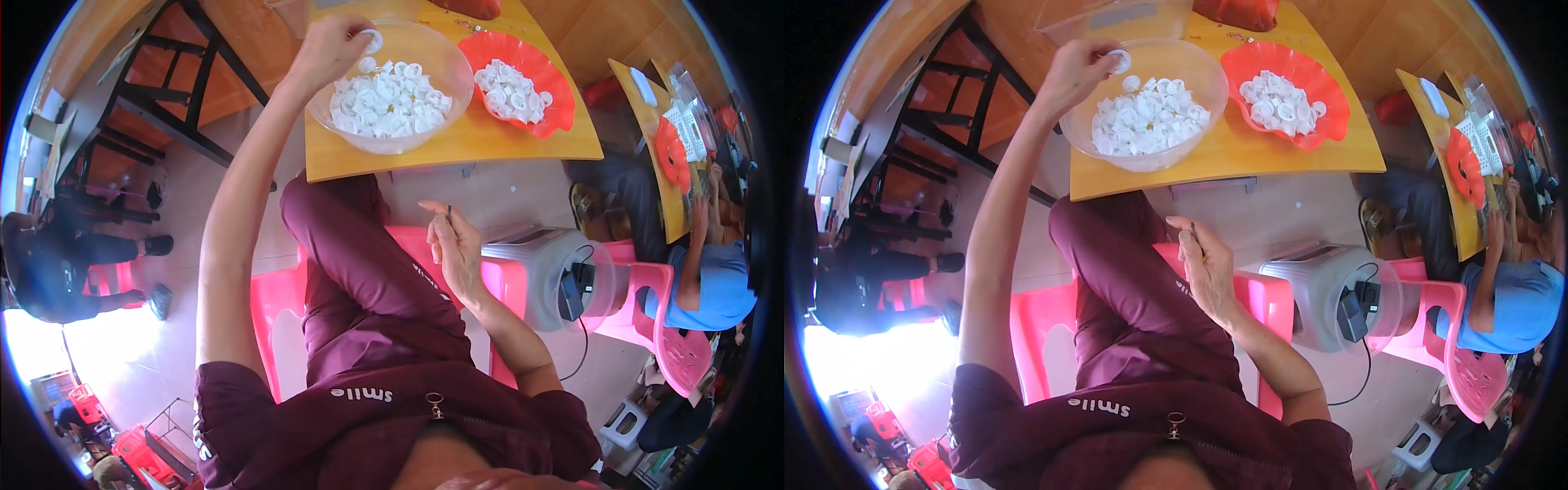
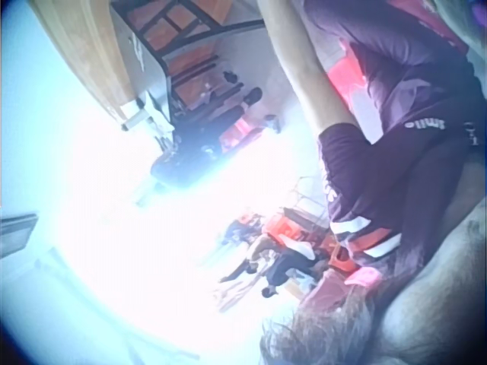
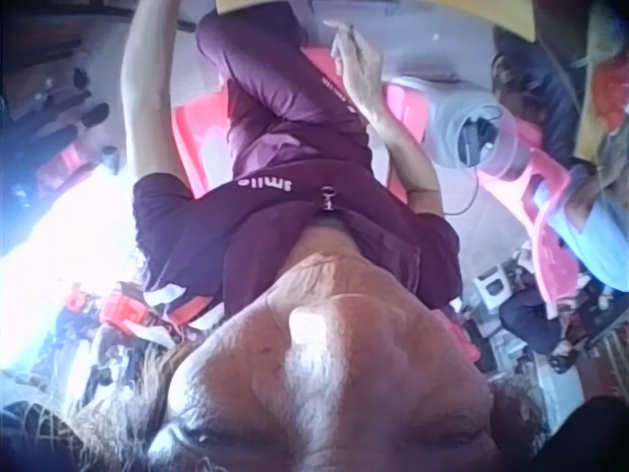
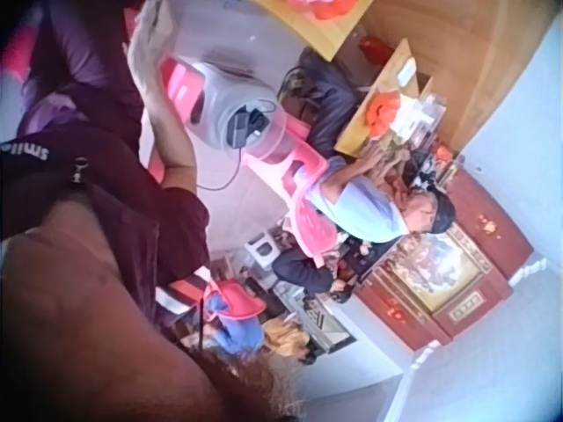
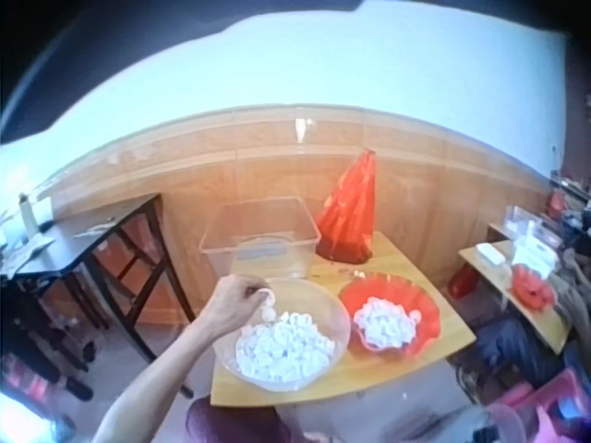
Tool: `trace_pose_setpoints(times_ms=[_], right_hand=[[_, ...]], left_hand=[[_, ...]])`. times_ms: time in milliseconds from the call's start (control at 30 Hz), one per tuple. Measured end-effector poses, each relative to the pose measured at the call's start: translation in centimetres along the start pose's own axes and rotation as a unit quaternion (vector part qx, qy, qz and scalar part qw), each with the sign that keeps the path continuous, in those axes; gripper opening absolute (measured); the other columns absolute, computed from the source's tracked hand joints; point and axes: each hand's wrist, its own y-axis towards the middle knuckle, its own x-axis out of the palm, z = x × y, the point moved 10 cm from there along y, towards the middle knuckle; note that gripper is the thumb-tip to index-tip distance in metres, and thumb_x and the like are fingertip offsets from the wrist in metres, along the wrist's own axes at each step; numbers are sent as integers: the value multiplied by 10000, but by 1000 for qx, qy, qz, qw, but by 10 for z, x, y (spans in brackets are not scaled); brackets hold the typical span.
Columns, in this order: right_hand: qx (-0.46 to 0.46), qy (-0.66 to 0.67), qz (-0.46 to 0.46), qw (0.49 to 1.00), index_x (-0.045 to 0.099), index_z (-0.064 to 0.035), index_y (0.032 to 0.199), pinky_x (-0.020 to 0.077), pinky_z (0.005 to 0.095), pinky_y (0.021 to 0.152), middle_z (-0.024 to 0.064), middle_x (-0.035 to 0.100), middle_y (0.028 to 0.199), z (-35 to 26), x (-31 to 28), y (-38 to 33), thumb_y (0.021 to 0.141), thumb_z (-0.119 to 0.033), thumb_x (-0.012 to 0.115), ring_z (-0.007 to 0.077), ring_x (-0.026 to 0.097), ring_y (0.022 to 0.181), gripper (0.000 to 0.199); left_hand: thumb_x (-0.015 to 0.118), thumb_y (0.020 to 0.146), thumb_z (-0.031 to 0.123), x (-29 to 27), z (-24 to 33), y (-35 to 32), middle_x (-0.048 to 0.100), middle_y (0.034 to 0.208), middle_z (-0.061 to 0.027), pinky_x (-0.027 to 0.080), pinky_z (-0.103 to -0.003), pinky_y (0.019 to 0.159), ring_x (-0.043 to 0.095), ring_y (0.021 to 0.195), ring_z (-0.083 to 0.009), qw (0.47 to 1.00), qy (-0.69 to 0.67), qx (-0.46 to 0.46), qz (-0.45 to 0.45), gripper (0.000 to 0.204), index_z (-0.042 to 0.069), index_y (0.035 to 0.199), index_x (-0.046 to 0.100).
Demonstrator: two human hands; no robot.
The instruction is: The person takes plastic components from a bowl and scrapes them one at a time using a small hand tool.
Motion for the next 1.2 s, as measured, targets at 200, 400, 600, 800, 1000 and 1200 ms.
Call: trace_pose_setpoints(times_ms=[200, 400, 600, 800, 1000, 1200], right_hand=[[-38, -31, -19, 999, 595, 41, 1107, 344, 264, 626, 13, 435, 683, -11, -6, 2, 967, -259, 386, 119, 396, 656, 391], [-158, -67, 20, 985, 592, 17, 1096, 285, 175, 437, -4, 468, 803, -38, -11, -2, 915, -120, 519, 19, 394, 505, 238], [-140, -44, 68, 987, 630, 4, 1015, 385, 200, 613, 11, 529, 771, -36, -20, -4, 816, 13, 624, 69, 478, 677, 199], [-88, 37, 55, 994, 644, 2, 1017, 323, 175, 458, 17, 585, 812, -37, -25, -3, 851, -34, 616, 26, 446, 541, 172], [-61, 122, 35, 990, 634, 8, 1073, 267, 185, 396, 28, 605, 730, -34, -25, 1, 859, -54, 581, 32, 383, 428, 230], [-93, 92, 27, 991, 643, 22, 1048, 266, 193, 402, 11, 545, 724, -41, -24, 0, 860, -20, 551, 35, 395, 447, 213]], left_hand=[[554, 859, 112, 9, 68, -116, 661, 893, -87, 506, -257, 721, 626, 783, -131, 921, -369, -120, -22, 218, -51, 972, 646], [573, 877, 28, 89, 61, -205, 652, 900, -66, 542, -233, 702, 619, 800, -99, 796, -559, -231, 14, 157, -33, 1007, 638], [584, 841, -36, 103, 71, -213, 535, 971, -63, 542, -248, 743, 611, 874, -118, 796, -563, -223, 11, 254, -5, 1089, 630], [599, 825, -26, 107, 79, -218, 621, 1036, -94, 502, -286, 869, 617, 946, -158, 732, -638, -239, -31, 333, -29, 1157, 573], [614, 832, 2, 115, 80, -221, 638, 1023, -110, 509, -301, 856, 618, 937, -160, 687, -680, -252, -55, 337, -26, 1164, 564], [615, 861, 65, 116, 79, -221, 643, 994, -84, 517, -331, 836, 613, 925, -156, 674, -694, -250, -41, 280, -2, 1131, 590]])
